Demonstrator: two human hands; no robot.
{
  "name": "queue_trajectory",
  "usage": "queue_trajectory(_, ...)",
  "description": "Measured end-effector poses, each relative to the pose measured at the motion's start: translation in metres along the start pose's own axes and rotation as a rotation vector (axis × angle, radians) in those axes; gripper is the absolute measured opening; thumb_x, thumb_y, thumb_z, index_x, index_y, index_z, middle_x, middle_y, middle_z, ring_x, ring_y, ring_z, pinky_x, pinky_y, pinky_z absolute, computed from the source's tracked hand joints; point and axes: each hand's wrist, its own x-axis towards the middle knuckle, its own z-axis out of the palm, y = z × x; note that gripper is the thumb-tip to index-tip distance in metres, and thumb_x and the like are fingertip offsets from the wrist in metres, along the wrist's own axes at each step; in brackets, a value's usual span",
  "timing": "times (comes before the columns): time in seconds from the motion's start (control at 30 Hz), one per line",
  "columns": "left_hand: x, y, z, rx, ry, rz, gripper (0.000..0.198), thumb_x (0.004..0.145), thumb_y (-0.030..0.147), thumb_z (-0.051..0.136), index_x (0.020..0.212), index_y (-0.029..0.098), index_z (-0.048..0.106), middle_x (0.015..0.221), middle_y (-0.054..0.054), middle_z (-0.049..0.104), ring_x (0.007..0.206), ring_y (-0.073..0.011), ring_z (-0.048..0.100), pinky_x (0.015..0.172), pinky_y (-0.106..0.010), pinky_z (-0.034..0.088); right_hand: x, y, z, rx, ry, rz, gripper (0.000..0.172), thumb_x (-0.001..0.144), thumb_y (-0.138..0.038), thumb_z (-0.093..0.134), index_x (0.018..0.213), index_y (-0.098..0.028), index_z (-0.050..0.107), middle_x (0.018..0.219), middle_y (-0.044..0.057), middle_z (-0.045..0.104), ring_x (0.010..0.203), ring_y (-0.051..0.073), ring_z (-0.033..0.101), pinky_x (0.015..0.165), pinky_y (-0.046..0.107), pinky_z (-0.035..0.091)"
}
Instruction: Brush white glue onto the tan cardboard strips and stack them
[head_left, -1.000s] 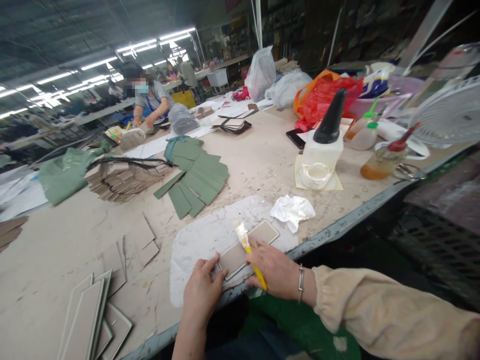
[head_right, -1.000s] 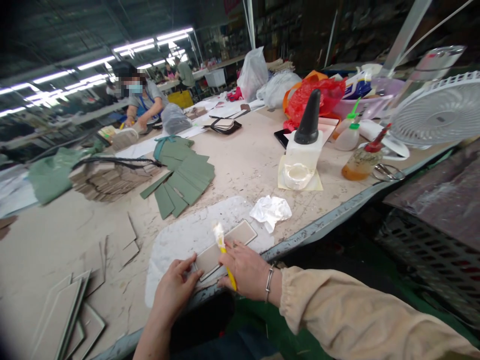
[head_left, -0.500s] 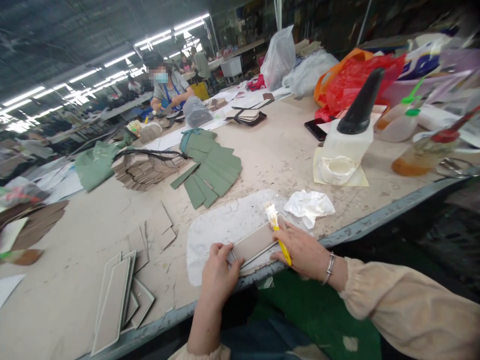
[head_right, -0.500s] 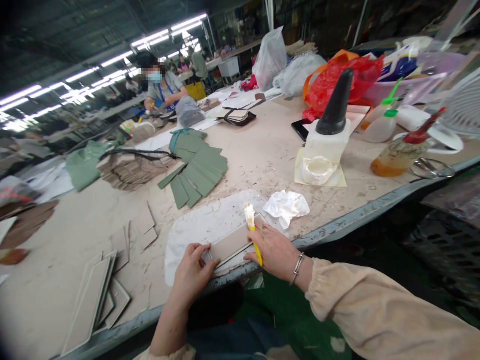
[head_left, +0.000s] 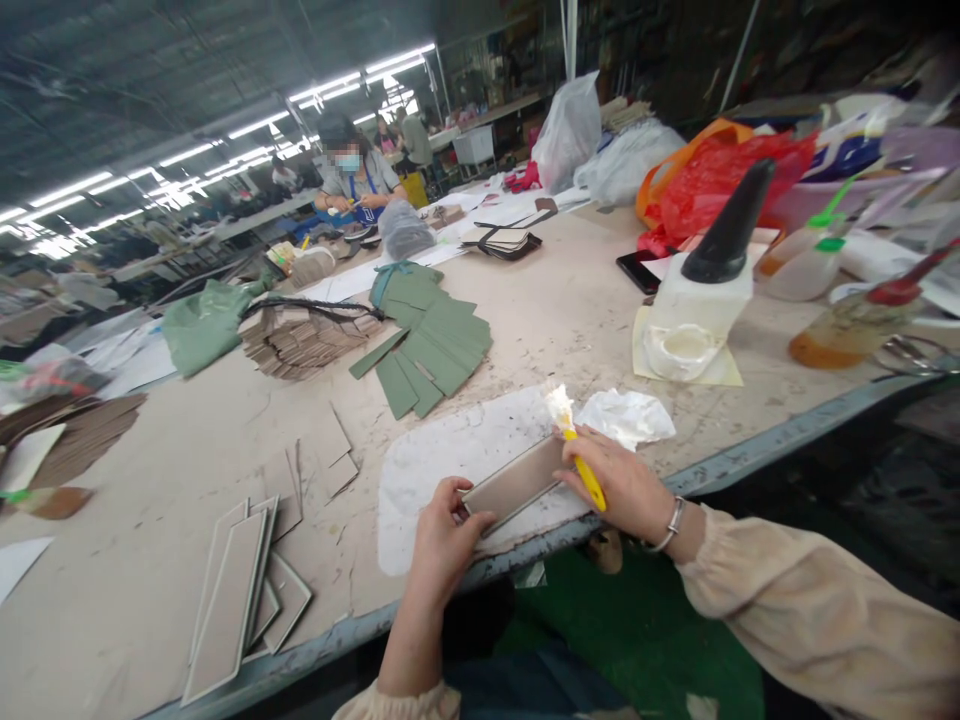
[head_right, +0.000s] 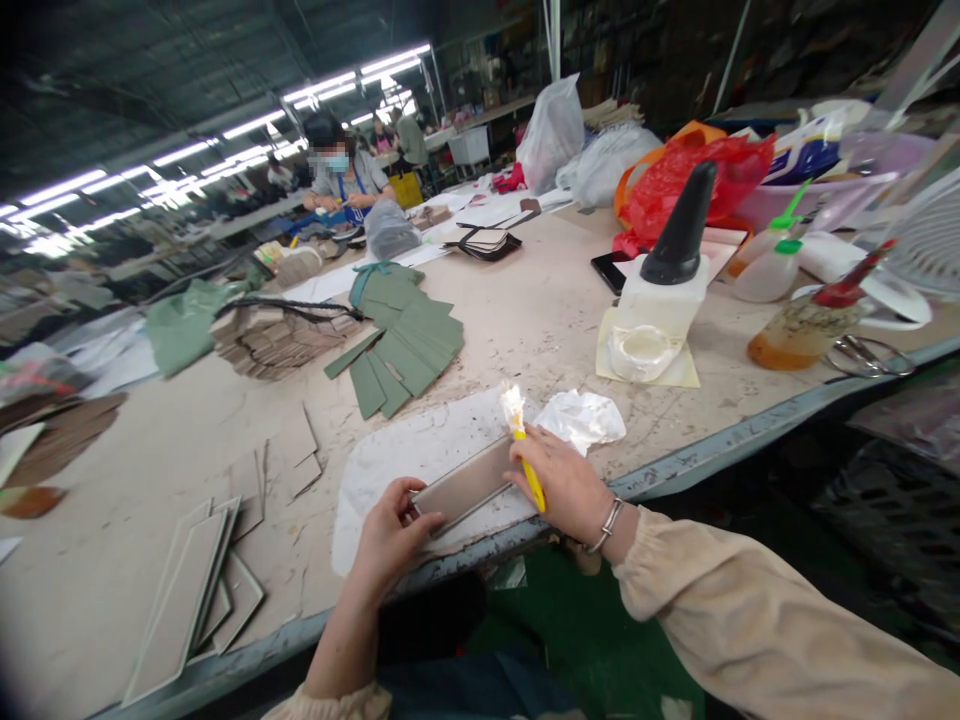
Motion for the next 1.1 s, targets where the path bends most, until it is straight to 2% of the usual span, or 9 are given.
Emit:
queue_trajectory(0.1,0.001,-0.004,-0.003,-0.353,-0.026,0.0,0.025,0.069,0.03,0.064,0.088,0.015,0.058,0.068,0.001,0.058,0.063,-0.0125,0.052,0.059,-0.023,0.039,0.005,0.011,-0.006,0.036,0.132,0.108,0.015,0.084,-0.03,0.055,0.094,-0.023,0.045,0.111,0.011,0.062,0.11,0.025,0.057,0.087,0.038,0.048)
queue_trajectory(0.2,0.003,-0.011,-0.005,-0.514,0.016,0.0,0.024,0.068,0.033,0.069,0.076,0.012,0.062,0.068,-0.001,0.06,0.062,-0.0108,0.05,0.059,-0.021,0.038,0.01,0.016,-0.011,0.105,0.189,0.244,0.023,0.083,-0.036,0.057,0.095,-0.024,0.043,0.112,0.009,0.063,0.099,0.024,0.063,0.076,0.035,0.051)
queue_trajectory(0.33,0.002,-0.017,-0.005,-0.616,-0.001,-0.021,0.025,0.067,0.032,0.072,0.079,0.012,0.063,0.069,-0.001,0.062,0.061,-0.0096,0.05,0.06,-0.02,0.038,0.015,0.013,-0.013,0.193,0.205,0.295,0.024,0.081,-0.041,0.059,0.092,-0.025,0.043,0.094,0.003,0.065,0.08,0.02,0.065,0.066,0.03,0.049)
queue_trajectory(0.47,-0.001,-0.015,-0.004,-0.66,-0.04,-0.014,0.024,0.069,0.031,0.073,0.079,0.012,0.063,0.068,-0.001,0.061,0.061,-0.0092,0.05,0.059,-0.019,0.039,0.017,0.008,-0.013,0.213,0.256,0.244,0.021,0.081,-0.038,0.06,0.085,-0.025,0.045,0.074,-0.002,0.058,0.062,0.014,0.057,0.058,0.026,0.043)
queue_trajectory(0.53,-0.002,-0.012,-0.003,-0.693,-0.069,-0.009,0.024,0.069,0.032,0.073,0.08,0.013,0.063,0.069,0.0,0.061,0.061,-0.0091,0.051,0.059,-0.019,0.039,0.019,0.007,-0.015,0.244,0.281,0.213,0.018,0.081,-0.035,0.059,0.082,-0.024,0.045,0.071,-0.003,0.054,0.059,0.013,0.053,0.057,0.025,0.042)
queue_trajectory(0.67,-0.006,-0.006,-0.001,-0.791,-0.195,-0.033,0.035,0.072,0.038,0.071,0.097,0.014,0.064,0.081,-0.004,0.065,0.069,-0.0131,0.058,0.064,-0.022,0.044,0.022,0.002,-0.018,0.311,0.35,0.219,0.017,0.08,-0.033,0.061,0.079,-0.023,0.047,0.072,-0.003,0.054,0.061,0.012,0.052,0.059,0.024,0.041)
queue_trajectory(0.87,-0.007,-0.008,0.006,-0.777,-0.093,-0.056,0.044,0.064,0.049,0.073,0.084,0.01,0.068,0.067,-0.004,0.063,0.056,-0.012,0.054,0.05,-0.02,0.039,0.02,-0.006,-0.019,0.306,0.422,0.311,0.021,0.074,-0.037,0.066,0.078,-0.023,0.051,0.074,-0.002,0.055,0.065,0.013,0.053,0.062,0.025,0.042)
queue_trajectory(0.97,-0.006,-0.011,0.005,-0.803,-0.104,-0.045,0.048,0.062,0.051,0.074,0.084,0.009,0.069,0.066,-0.004,0.061,0.057,-0.0115,0.053,0.054,-0.021,0.04,0.022,-0.006,-0.017,0.31,0.454,0.377,0.022,0.072,-0.039,0.066,0.079,-0.023,0.053,0.078,-0.001,0.058,0.07,0.014,0.056,0.066,0.024,0.044)
queue_trajectory(1.1,-0.01,-0.008,0.002,-0.834,-0.159,-0.033,0.052,0.063,0.054,0.073,0.087,0.009,0.069,0.069,-0.003,0.062,0.057,-0.0104,0.053,0.057,-0.022,0.044,0.026,-0.007,-0.017,0.235,0.507,0.359,0.025,0.068,-0.042,0.065,0.077,-0.023,0.053,0.076,-0.001,0.057,0.068,0.014,0.056,0.066,0.024,0.044)
